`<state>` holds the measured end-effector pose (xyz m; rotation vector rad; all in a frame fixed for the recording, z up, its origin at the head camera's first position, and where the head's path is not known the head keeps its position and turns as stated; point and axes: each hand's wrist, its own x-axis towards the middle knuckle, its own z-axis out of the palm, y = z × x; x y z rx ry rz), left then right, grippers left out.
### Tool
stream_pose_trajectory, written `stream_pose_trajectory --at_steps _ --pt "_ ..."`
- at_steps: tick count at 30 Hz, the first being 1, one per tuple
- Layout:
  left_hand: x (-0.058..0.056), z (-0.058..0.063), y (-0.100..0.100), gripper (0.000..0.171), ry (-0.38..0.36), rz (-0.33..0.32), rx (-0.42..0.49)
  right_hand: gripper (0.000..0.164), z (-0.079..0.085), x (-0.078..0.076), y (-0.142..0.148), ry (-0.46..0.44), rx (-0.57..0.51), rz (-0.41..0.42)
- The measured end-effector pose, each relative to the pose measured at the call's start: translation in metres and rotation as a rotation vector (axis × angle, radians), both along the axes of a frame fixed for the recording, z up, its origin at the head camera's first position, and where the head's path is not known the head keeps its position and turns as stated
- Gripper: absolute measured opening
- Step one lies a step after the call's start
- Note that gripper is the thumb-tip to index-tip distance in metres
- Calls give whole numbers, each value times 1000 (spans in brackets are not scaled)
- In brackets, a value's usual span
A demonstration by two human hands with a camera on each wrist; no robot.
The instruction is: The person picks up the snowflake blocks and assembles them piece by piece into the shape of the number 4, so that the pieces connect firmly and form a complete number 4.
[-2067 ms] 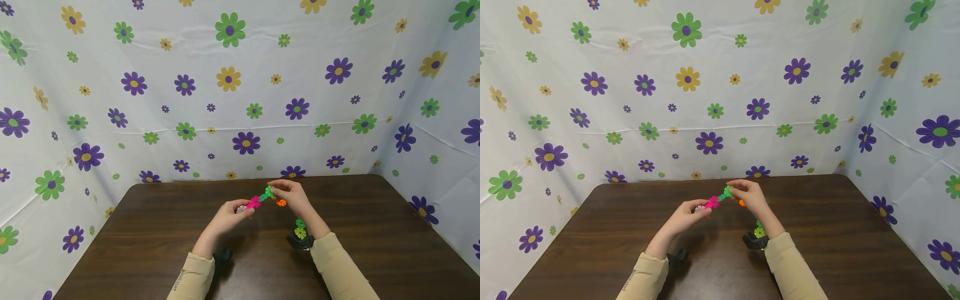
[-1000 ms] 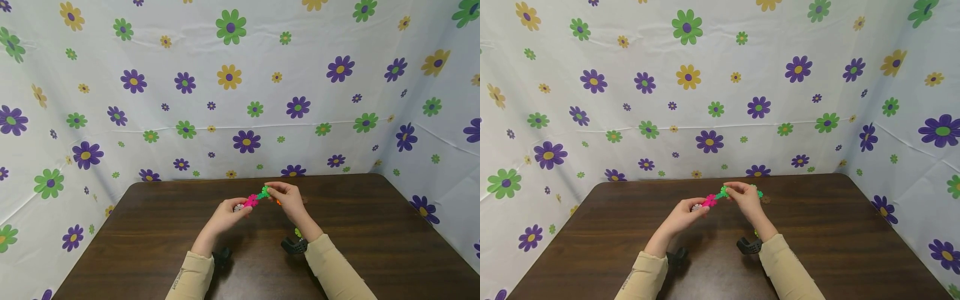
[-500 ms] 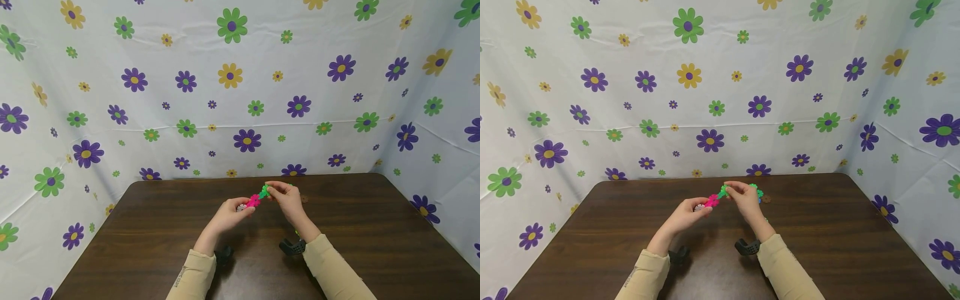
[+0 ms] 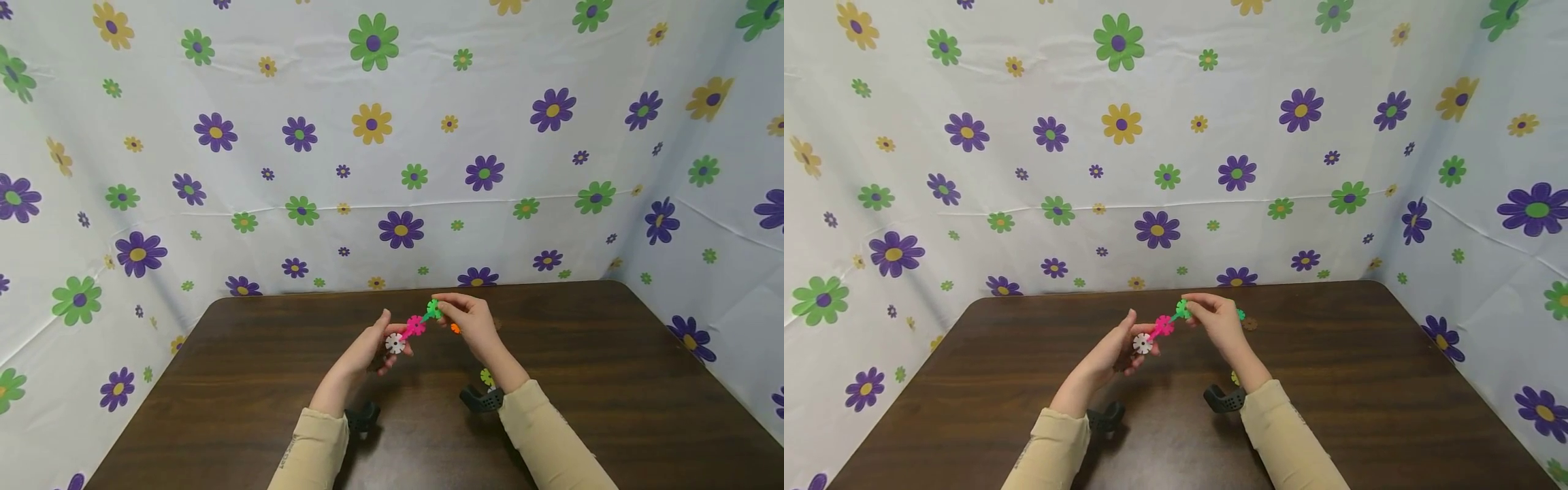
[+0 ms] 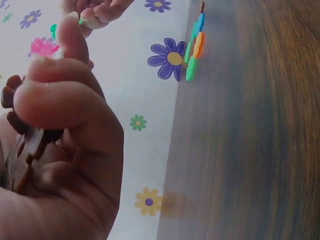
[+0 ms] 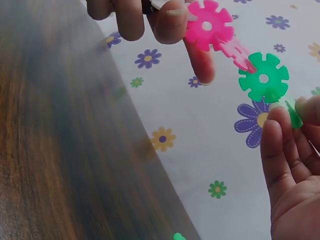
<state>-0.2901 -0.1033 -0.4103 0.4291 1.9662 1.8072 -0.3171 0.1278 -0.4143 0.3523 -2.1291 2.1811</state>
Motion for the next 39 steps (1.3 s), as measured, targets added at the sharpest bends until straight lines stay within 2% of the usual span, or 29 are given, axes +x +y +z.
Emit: stream_pose_trajectory --at_steps 6,11,17,21,27,32,39 --pt "2 0 -3 89 -18 -32 12 28 2 0 4 -11 60 24" --pt "1 0 -3 90 -30 -45 4 25 5 -1 9 -32 189 35" --pt "0 -3 -3 91 -64 1 -22 22 5 -3 19 -33 377 111" --pt "0 -6 -4 95 -85 27 -11 16 2 -5 24 -27 428 193" --pt "-4 -7 -8 94 -90 74 33 21 0 -7 28 -50 405 309" --pt "-7 -6 -15 91 -117 106 162 26 -5 -9 29 -110 337 371" --pt "-7 0 -25 85 -115 253 364 32 -17 -11 26 -194 175 405"
